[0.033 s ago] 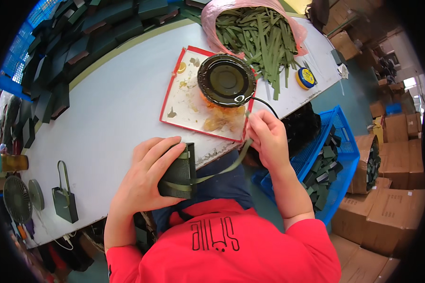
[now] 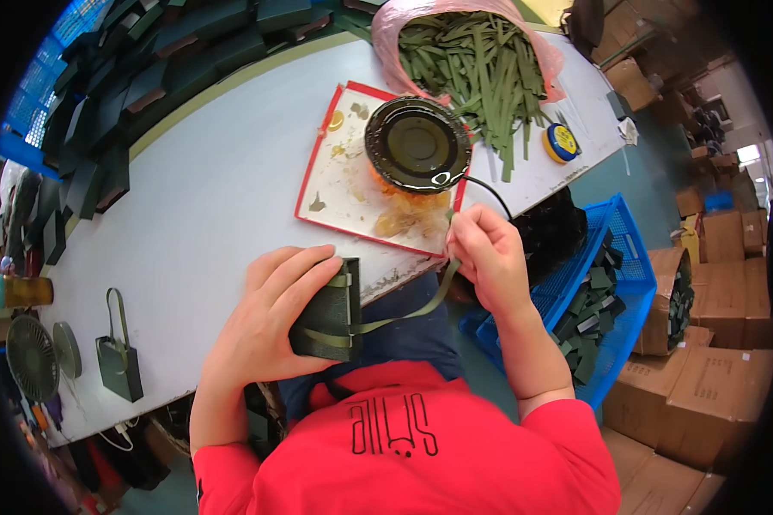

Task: The person assembles small green boxes by inserting green ribbons into slots on the sides. They repeatedly pick up a box, thread a ribbon through a slot, and place the finished unit on the table. The process is repeated for multiple boxes using ribbons from a nearby pile.

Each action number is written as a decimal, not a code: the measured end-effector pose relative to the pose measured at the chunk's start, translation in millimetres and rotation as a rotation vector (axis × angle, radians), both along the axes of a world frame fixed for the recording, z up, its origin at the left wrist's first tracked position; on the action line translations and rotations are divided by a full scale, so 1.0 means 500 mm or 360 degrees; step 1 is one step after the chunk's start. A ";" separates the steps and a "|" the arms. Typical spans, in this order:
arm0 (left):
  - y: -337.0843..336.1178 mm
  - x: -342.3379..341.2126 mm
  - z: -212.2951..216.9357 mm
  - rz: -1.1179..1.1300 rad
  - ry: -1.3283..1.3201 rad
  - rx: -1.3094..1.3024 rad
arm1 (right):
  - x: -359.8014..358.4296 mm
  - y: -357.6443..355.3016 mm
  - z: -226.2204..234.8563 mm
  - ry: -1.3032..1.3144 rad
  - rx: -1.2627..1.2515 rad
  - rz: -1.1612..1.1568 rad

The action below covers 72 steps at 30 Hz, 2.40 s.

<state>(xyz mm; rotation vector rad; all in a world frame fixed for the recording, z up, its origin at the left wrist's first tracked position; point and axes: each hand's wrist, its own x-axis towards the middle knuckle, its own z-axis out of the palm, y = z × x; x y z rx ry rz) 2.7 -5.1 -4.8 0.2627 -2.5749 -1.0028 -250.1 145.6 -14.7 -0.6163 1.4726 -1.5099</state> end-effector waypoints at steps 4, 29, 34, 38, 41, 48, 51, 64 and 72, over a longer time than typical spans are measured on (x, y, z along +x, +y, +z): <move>-0.009 -0.001 -0.009 -0.0125 0.0160 0.0200 | 0.051 0.005 0.038 0.0117 0.0063 0.0466; 0.002 -0.006 0.002 -0.0225 0.0141 0.0150 | 0.094 -0.015 0.006 0.0547 0.0192 0.0752; 0.003 -0.008 0.003 -0.0272 0.0139 0.0151 | 0.087 -0.020 0.013 0.0407 0.0345 0.0831; 0.001 -0.012 0.003 -0.0287 0.0113 0.0099 | 0.096 -0.019 -0.002 0.0540 0.0269 0.0755; -0.003 -0.009 -0.002 -0.0250 0.0039 0.0064 | 0.088 -0.025 -0.011 0.0542 0.0253 0.0839; -0.010 -0.001 -0.006 -0.0158 0.0089 0.0088 | 0.061 -0.009 -0.014 0.0168 0.0114 0.0502; -0.009 -0.001 -0.008 -0.0162 0.0113 0.0099 | 0.077 -0.007 -0.025 0.0414 -0.0021 0.0415; -0.005 -0.006 -0.011 -0.0178 0.0074 0.0139 | 0.111 -0.025 -0.008 0.0509 0.0164 0.0535; -0.003 -0.010 -0.009 -0.0171 0.0018 0.0047 | 0.105 -0.031 -0.020 0.0272 0.0240 0.0580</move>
